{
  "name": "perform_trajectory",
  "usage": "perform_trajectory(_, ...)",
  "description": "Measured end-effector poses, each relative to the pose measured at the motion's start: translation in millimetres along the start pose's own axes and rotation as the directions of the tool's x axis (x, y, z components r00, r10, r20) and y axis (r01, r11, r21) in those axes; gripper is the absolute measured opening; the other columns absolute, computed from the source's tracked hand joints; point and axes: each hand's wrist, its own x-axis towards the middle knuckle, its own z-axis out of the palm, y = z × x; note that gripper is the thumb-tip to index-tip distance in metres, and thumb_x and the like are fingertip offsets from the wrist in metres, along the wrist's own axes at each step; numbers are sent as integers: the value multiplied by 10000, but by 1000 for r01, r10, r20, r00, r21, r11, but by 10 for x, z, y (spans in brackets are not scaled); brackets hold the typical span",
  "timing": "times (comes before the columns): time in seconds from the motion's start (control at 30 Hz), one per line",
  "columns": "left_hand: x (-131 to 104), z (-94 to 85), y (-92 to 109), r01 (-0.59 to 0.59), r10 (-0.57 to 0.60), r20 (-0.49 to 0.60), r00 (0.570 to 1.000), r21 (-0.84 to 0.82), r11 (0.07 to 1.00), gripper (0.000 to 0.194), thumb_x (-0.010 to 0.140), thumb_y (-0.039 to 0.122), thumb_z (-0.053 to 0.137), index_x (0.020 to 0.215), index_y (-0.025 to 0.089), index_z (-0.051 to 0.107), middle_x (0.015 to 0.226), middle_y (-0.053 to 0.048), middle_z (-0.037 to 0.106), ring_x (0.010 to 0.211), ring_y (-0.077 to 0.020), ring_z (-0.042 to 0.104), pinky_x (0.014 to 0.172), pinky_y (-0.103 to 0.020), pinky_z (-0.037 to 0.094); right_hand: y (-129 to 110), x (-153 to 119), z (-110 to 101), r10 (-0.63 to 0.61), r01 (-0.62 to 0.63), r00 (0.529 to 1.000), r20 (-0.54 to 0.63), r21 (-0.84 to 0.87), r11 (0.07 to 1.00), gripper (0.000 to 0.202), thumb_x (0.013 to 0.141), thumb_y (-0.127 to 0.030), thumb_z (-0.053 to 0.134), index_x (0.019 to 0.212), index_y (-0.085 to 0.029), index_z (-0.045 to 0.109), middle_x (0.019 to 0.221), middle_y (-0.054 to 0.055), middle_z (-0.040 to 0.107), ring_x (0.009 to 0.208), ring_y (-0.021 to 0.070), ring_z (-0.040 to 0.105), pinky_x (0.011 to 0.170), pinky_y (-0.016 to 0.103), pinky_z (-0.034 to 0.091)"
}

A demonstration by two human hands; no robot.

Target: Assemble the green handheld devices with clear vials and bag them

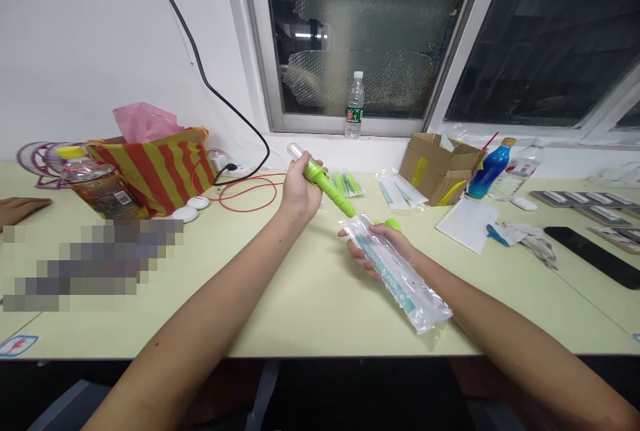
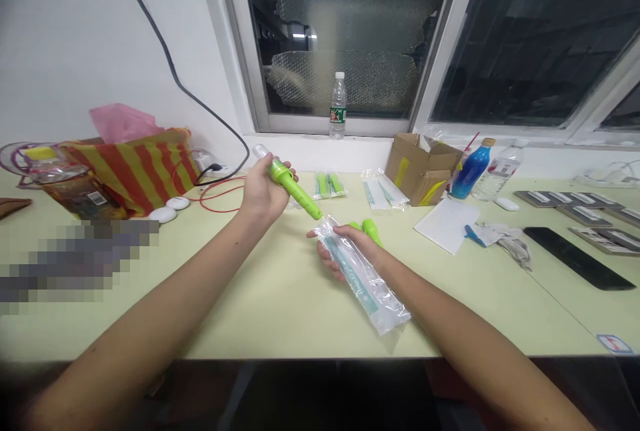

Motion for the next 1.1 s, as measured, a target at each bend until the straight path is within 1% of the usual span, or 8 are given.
perform_trajectory(0.13, 57, -7, -97, -3, 4, 31, 999, -15, 1000, 269, 828, 417, 667, 856, 194, 518, 758, -22, 556, 695, -129, 575, 698, -269, 472, -31, -16, 59, -28, 27, 999, 39, 28, 999, 509, 907, -456, 405, 1333, -178, 415, 807, 23, 515, 579, 154, 488, 428, 297, 478)
perform_trajectory(0.3, 92, -7, -121, -19, 20, 61, 998, -19, 1000, 263, 863, 443, 628, 879, 186, 575, 727, -15, 523, 655, -118, 540, 669, -260, 466, -54, -22, 85, -42, 41, 998, 56, 27, 999, 497, 895, -443, 390, 1313, -175, 414, 794, 25, 517, 584, 159, 486, 427, 294, 475)
perform_trajectory(0.43, 47, 51, -147, -11, 8, 103, 995, 24, 1000, 293, 877, 473, 605, 916, 183, 627, 722, -13, 502, 626, -111, 500, 641, -252, 458, -51, -18, 70, -39, 37, 998, 55, 32, 999, 506, 888, -446, 392, 1318, -181, 413, 795, 24, 525, 581, 161, 492, 442, 307, 482)
perform_trajectory(0.53, -2, 52, -166, -27, 17, 155, 988, 60, 998, 298, 857, 472, 642, 957, 191, 656, 763, -17, 524, 658, -110, 508, 647, -244, 455, -60, -18, 68, -59, 58, 998, 30, 25, 998, 500, 885, -425, 393, 1321, -182, 413, 787, 20, 524, 572, 156, 485, 434, 295, 472)
perform_trajectory(0.63, -19, -10, -178, -32, 3, 186, 983, 151, 988, 345, 810, 504, 691, 979, 203, 668, 797, -17, 544, 694, -111, 525, 635, -233, 434, -71, -24, 79, -74, 74, 997, 12, 15, 997, 492, 888, -424, 399, 1317, -186, 428, 780, 15, 519, 567, 151, 478, 437, 292, 471)
perform_trajectory(0.83, -29, -146, -248, -121, 64, 149, 987, 411, 903, 422, 706, 536, 774, 901, 179, 662, 767, -4, 560, 636, -89, 456, 557, -218, 343, -60, -35, 116, -110, 109, 992, -61, -16, 994, 462, 894, -395, 426, 1316, -209, 452, 808, 18, 531, 581, 148, 495, 460, 285, 473)
perform_trajectory(1.0, -120, -122, -247, -174, 105, 161, 981, 515, 840, 427, 682, 541, 788, 806, 154, 658, 737, -17, 574, 663, -104, 476, 594, -231, 360, -68, -42, 160, -151, 147, 982, -110, -37, 988, 453, 885, -393, 442, 1292, -196, 471, 798, 17, 529, 563, 140, 484, 450, 271, 458)
perform_trajectory(1.1, -178, -87, -227, -176, 89, 181, 979, 549, 817, 447, 659, 552, 796, 805, 150, 666, 723, -16, 580, 674, -114, 498, 599, -240, 369, -73, -41, 165, -163, 159, 980, -111, -43, 986, 455, 882, -391, 448, 1293, -198, 470, 794, 16, 526, 565, 140, 485, 447, 267, 454)
